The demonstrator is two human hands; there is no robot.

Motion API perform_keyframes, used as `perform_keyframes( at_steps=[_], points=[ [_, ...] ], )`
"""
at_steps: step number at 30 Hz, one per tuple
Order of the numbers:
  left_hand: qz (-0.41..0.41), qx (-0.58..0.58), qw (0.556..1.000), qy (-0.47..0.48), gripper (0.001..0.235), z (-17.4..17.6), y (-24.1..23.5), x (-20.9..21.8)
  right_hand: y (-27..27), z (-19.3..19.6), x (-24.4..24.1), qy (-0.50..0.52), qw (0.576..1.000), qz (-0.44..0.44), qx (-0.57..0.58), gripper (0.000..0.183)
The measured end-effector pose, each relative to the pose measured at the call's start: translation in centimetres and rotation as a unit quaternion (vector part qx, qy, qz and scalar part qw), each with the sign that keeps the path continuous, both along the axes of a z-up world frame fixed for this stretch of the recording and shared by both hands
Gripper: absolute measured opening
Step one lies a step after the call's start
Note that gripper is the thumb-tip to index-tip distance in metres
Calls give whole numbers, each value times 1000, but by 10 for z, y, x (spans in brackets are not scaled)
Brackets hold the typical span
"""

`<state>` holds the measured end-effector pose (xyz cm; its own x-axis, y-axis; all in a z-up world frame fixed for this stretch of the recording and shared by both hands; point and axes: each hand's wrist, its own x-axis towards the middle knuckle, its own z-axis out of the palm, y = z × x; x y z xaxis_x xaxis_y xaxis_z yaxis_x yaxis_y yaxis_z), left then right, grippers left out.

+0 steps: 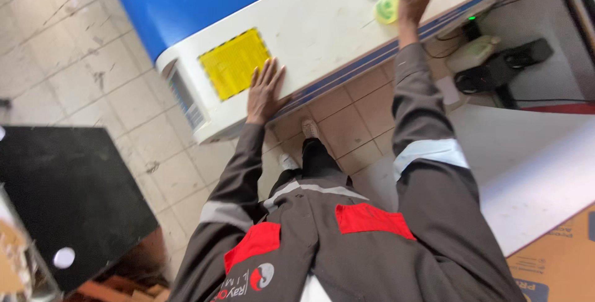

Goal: The person sprays a cleaning solution from a yellow spray bottle onto a blue and white machine surface and wipes it with a white cloth. They repeatedly spray and wipe different sections of the machine, including the top and side panels, using the cloth to remove residue.

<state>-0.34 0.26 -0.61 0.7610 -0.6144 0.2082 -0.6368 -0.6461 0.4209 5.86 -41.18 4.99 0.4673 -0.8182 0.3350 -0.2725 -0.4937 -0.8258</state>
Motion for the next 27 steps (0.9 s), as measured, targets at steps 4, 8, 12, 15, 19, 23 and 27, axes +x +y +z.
perform_keyframes(
  at_steps=[4,8,12,15,19,23,27],
  points=[
    [18,-37,999,-32,95,-22,-2,2,8,-18,-13,-71,995,64,20,121],
    [70,1,997,-25,97,-37,-9,1,14,-52,-17,33,996,89,-8,135],
    [147,-91,983,69,124,-45,-83,-1,34,-59,-19,-38,987,150,-34,112],
    [134,-139,979,69,137,-35,-197,46,12,-62,12,-40,982,153,-106,110],
    [65,-187,980,29,146,-15,-312,125,-64,-55,24,-51,891,401,207,129],
    [37,-345,935,68,126,3,-360,139,-186,-39,28,42,861,480,164,86],
    [45,-285,956,45,110,-2,-365,158,-327,-29,58,216,970,89,-61,94]
  ],
)
